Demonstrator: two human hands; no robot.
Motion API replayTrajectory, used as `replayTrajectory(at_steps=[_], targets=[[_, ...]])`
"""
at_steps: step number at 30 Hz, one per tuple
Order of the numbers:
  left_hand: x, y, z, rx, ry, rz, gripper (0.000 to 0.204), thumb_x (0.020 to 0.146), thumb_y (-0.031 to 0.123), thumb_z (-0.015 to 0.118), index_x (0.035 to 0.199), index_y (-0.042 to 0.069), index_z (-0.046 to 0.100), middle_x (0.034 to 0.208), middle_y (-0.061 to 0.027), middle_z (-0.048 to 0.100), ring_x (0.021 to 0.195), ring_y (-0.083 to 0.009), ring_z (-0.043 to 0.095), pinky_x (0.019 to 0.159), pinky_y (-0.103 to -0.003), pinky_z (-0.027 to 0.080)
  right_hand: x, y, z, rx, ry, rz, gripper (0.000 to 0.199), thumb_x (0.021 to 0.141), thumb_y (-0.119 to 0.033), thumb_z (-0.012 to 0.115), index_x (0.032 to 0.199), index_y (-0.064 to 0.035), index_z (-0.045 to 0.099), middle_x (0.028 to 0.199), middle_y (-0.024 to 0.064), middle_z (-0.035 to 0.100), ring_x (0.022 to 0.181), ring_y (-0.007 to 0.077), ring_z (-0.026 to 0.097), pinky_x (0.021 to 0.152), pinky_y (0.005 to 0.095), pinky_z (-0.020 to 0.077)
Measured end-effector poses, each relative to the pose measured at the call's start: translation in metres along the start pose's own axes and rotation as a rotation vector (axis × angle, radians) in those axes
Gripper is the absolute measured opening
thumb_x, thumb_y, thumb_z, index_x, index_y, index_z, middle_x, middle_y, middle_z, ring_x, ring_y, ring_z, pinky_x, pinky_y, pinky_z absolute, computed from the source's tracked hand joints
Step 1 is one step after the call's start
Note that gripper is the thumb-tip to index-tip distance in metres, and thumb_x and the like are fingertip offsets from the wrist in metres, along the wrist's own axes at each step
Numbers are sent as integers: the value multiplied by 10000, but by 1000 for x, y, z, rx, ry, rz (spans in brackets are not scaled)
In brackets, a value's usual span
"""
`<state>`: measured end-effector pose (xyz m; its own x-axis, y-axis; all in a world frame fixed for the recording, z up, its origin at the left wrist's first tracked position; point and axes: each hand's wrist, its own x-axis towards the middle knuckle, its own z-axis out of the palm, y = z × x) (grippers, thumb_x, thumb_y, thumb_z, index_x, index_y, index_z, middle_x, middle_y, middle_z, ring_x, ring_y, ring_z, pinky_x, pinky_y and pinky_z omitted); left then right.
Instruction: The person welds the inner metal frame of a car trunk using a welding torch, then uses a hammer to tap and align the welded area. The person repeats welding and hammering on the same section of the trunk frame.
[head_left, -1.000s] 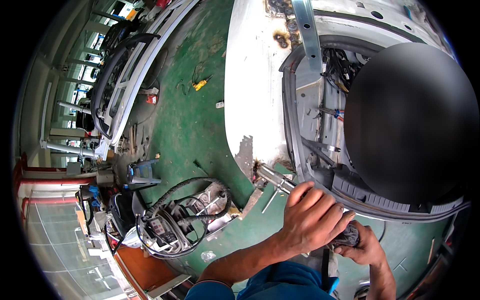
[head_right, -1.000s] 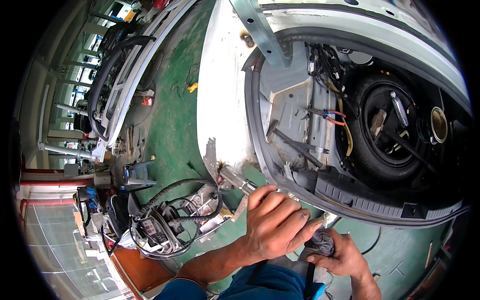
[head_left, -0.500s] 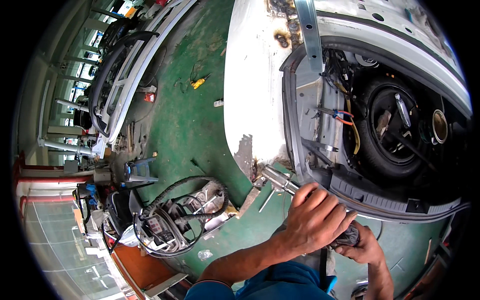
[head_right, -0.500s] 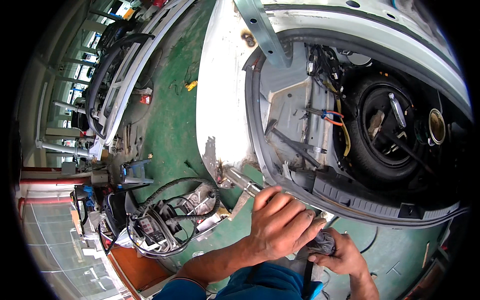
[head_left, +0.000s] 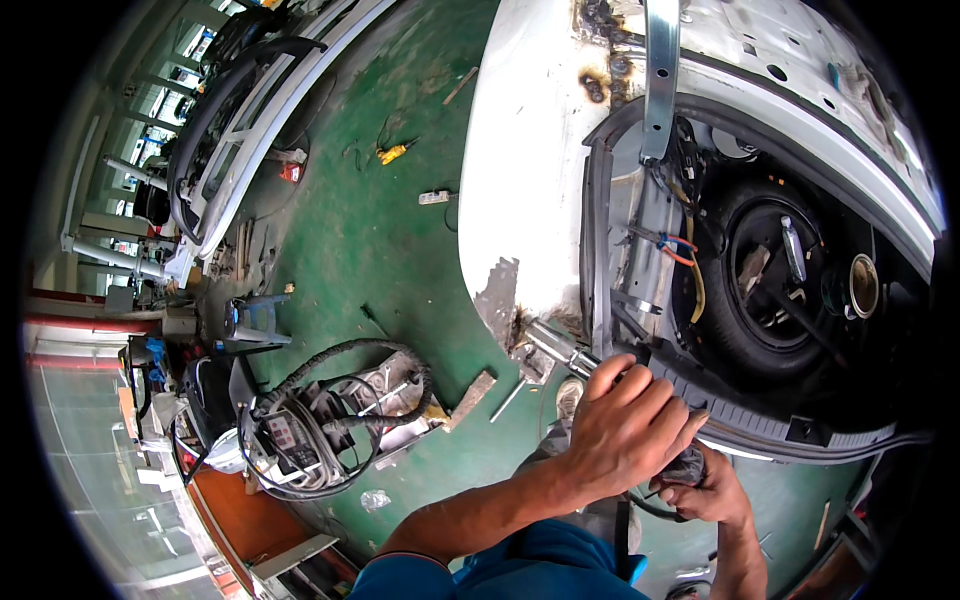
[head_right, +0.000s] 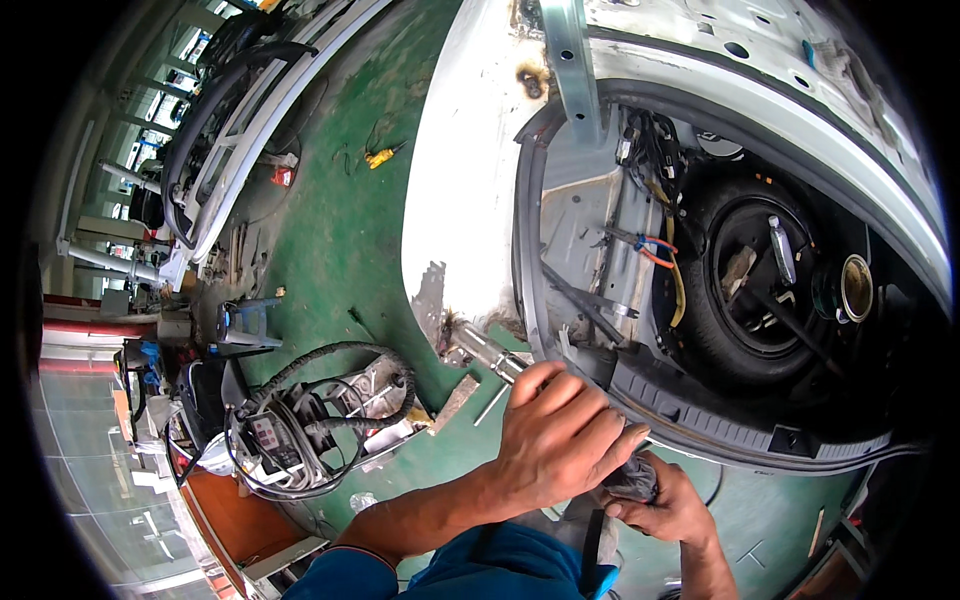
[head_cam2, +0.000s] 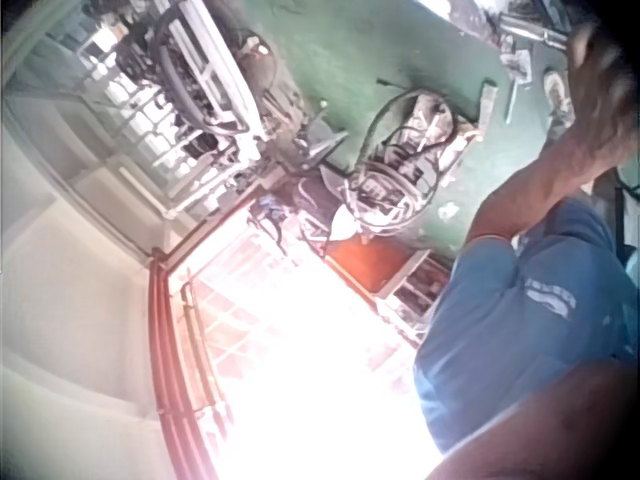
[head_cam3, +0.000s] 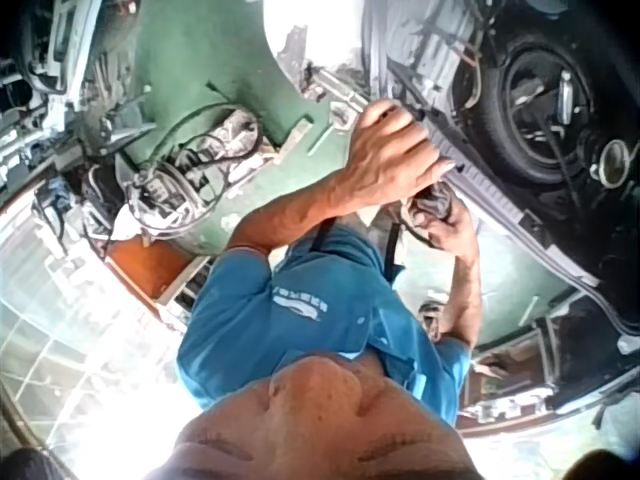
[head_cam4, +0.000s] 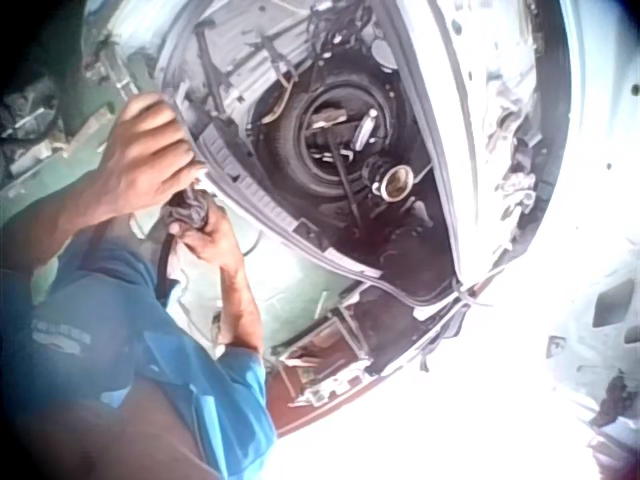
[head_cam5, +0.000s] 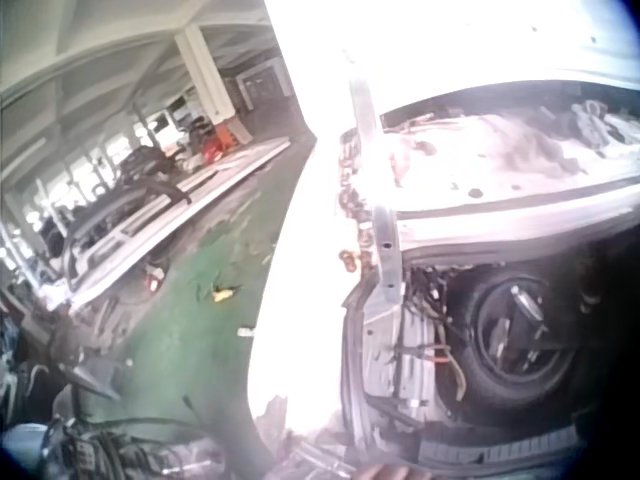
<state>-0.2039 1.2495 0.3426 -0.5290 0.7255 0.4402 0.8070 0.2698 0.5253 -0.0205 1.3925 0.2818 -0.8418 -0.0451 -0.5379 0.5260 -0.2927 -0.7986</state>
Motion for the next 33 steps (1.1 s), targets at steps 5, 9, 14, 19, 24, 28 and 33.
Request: replayTrajectory(at_steps=[5,9,14,19,24,28,33], targets=[[-1,-2,1,-15,29,7,225,817,203,803,722,80,640,705,-27,563,765,-221,535,901,-418,392,-1,-13,5,76,-15,53,462,785,-144,878,1129,28,622,917,42,733,735,69,625,592,248,502],[0,-3,-1,-17,33,5,218,815,201,804,724,84,644,698,-25,558,762,-218,532,903,-417,391,0,-20,8,97,-23,47,463,798,-138,871,1142,36,615,939,57,745,773,83,649,642,255,527],[0,-3,-1,-22,50,11,215,814,206,805,722,85,653,690,-23,556,755,-212,531,904,-419,391,0,-23,9,61,-27,24,461,809,-129,864,1147,51,606,965,85,755,873,122,686,774,286,553],[0,-2,-2,-26,42,6,219,817,208,803,717,83,653,686,-19,555,755,-209,531,907,-419,390,-2,-24,9,86,-26,39,466,798,-128,870,1137,54,607,969,93,756,874,131,691,783,288,555],[2,-2,-3,-28,46,11,217,818,207,803,720,83,655,685,-21,556,750,-210,532,908,-414,390,-4,-22,7,57,-6,48,475,791,-134,876,1134,56,608,956,88,752,851,127,685,774,285,553],[1,0,-6,-20,29,-7,221,800,202,809,714,82,645,697,-24,554,747,-223,528,876,-418,409,-4,-23,11,32,28,-42,472,807,-159,871,1139,55,612,947,84,752,836,118,684,777,286,553],[5,-2,-6,-22,41,41,230,779,205,812,713,72,637,718,-29,563,753,-231,528,882,-433,414,-6,-35,12,19,1,-7,457,816,-155,851,1155,43,616,972,72,749,823,104,668,749,271,549]])
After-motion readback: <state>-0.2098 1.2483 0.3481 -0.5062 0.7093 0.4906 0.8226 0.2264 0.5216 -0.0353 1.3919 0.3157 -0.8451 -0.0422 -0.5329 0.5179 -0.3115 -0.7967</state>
